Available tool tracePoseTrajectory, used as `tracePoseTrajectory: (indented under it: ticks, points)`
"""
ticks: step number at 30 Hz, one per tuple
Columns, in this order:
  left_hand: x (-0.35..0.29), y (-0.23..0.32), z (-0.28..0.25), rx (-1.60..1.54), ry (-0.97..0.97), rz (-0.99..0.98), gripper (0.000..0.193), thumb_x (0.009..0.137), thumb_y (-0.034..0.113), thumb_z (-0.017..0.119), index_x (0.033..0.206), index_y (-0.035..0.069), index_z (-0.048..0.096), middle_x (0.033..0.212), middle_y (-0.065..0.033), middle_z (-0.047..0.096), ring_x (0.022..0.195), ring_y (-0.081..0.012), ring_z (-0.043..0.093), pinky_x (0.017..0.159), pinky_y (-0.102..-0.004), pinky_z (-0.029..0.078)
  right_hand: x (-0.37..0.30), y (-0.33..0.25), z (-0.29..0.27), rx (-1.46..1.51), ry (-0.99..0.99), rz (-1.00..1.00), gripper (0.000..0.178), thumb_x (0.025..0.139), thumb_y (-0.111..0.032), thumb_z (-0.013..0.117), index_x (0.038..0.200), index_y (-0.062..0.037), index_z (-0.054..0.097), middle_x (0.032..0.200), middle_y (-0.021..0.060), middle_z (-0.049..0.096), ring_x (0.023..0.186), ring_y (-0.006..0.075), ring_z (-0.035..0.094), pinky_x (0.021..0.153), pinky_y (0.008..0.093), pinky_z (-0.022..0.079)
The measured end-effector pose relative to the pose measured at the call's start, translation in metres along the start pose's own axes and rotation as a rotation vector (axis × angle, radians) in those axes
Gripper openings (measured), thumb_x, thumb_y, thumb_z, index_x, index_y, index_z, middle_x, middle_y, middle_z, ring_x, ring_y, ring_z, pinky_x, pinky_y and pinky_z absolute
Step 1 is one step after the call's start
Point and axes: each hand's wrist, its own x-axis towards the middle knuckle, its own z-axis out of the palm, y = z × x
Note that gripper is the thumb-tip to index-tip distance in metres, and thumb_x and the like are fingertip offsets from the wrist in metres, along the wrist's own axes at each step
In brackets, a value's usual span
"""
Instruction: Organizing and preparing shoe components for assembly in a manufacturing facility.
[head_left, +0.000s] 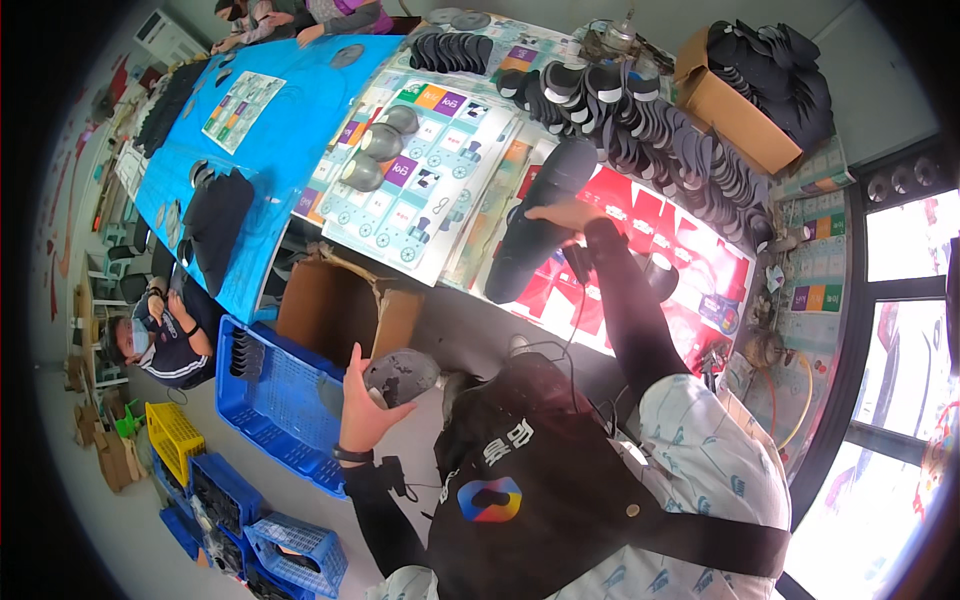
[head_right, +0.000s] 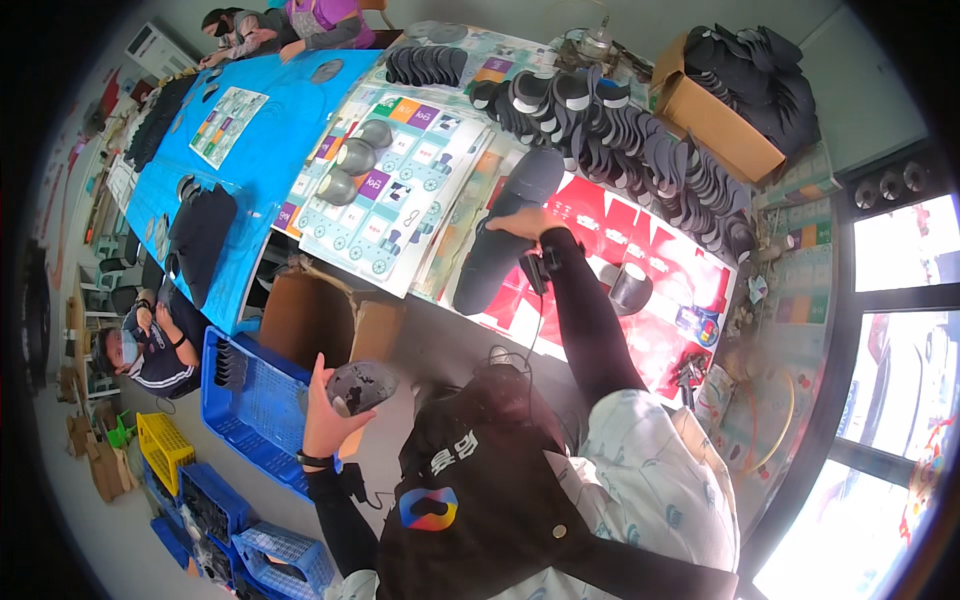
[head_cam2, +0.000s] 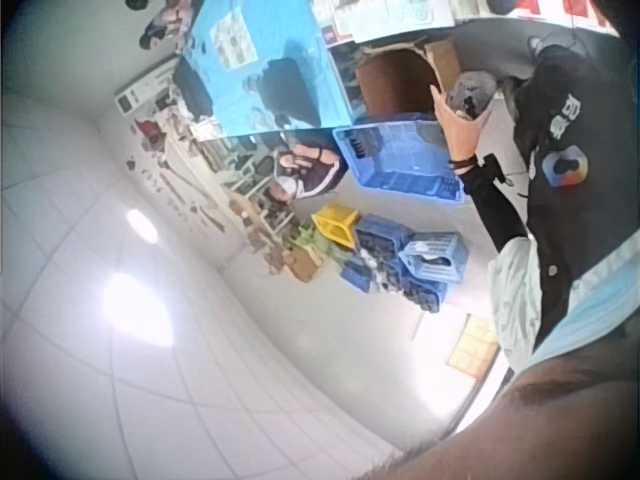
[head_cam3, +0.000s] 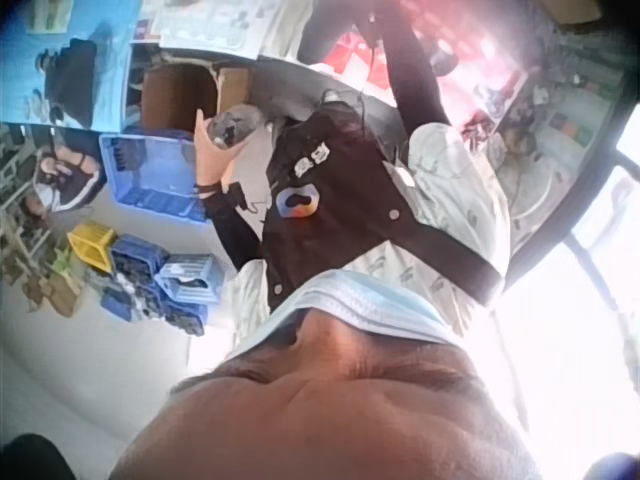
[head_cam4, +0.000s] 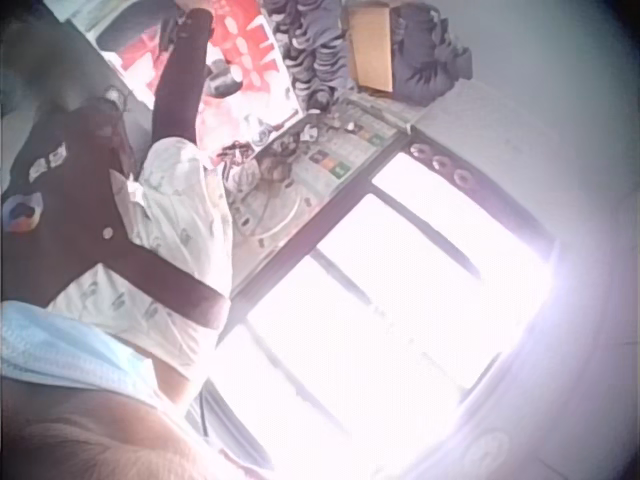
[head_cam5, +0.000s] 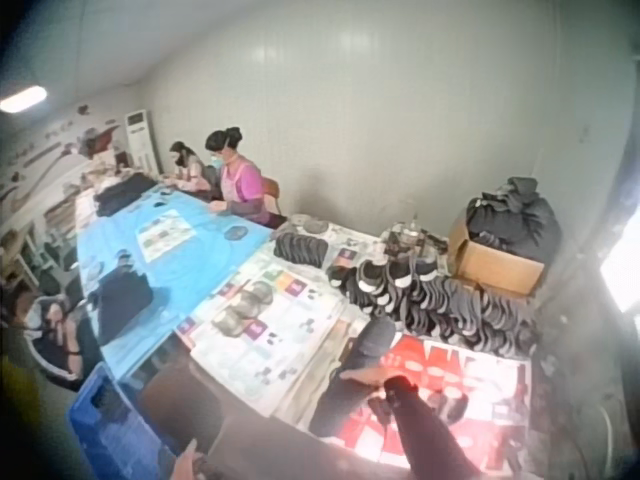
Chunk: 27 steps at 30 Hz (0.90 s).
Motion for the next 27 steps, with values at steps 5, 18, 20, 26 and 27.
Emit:
tracePoseTrajectory:
  ticks: [5,18,20,26,27]
  points:
    - [-0.019,-0.013,0.026,-0.101,0.024,-0.090,0.136,0.058,0.015,0.102,0.165,0.001,0.019,0.135,-0.0169,0.053,0.125,-0.0340,0.055,0.110,-0.0418,0.045,0.041,-0.009,0.012,-0.392,0.407,-0.126,0.071,0.078,-0.058,0.079,0.109,0.0057,0.074,0.108,0.0225,0.075,0.097,0.0367,0.075,0.081,0.0466,0.059]
    - [-0.044,-0.131,0.019,-0.575,0.566,-0.500,0.087,0.084,0.039,0.089,0.147,-0.004,0.048,0.136,-0.0178,0.062,0.122,-0.0291,0.061,0.102,-0.0423,0.050,-0.209,-0.175,0.314,-0.497,-0.513,-1.256,0.085,0.089,-0.044,0.072,0.161,-0.0112,0.040,0.083,0.0166,0.073,0.079,0.0337,0.074,0.071,0.0452,0.057]
    - [-0.056,-0.139,-0.001,-0.462,0.376,-0.561,0.050,0.097,0.029,0.073,0.135,-0.002,0.059,0.131,-0.0151,0.065,0.113,-0.0260,0.063,0.096,-0.0432,0.052,-0.190,-0.163,0.334,-0.766,-0.410,-1.149,0.099,0.086,-0.056,0.071,0.155,0.0078,0.039,0.093,0.0222,0.076,0.085,0.0381,0.076,0.081,0.0437,0.059]
    - [-0.038,-0.106,0.034,-1.768,0.219,-0.659,0.058,0.105,0.057,0.054,0.146,0.016,0.055,0.140,-0.0007,0.063,0.127,-0.0193,0.057,0.107,-0.0462,0.043,-0.120,-0.025,0.150,0.438,0.268,-0.487,0.105,0.089,-0.077,0.061,0.155,0.0025,0.040,0.139,0.0221,0.064,0.133,0.0346,0.059,0.106,0.0540,0.050]
    - [-0.033,-0.089,0.060,-1.695,0.111,-0.673,0.056,0.105,0.057,0.054,0.145,0.017,0.056,0.135,-0.0009,0.065,0.125,-0.0228,0.059,0.106,-0.0509,0.043,-0.122,-0.006,0.101,0.653,0.111,-0.368,0.108,0.088,-0.077,0.063,0.156,0.0026,0.039,0.148,0.0216,0.058,0.142,0.0346,0.050,0.111,0.0573,0.046]
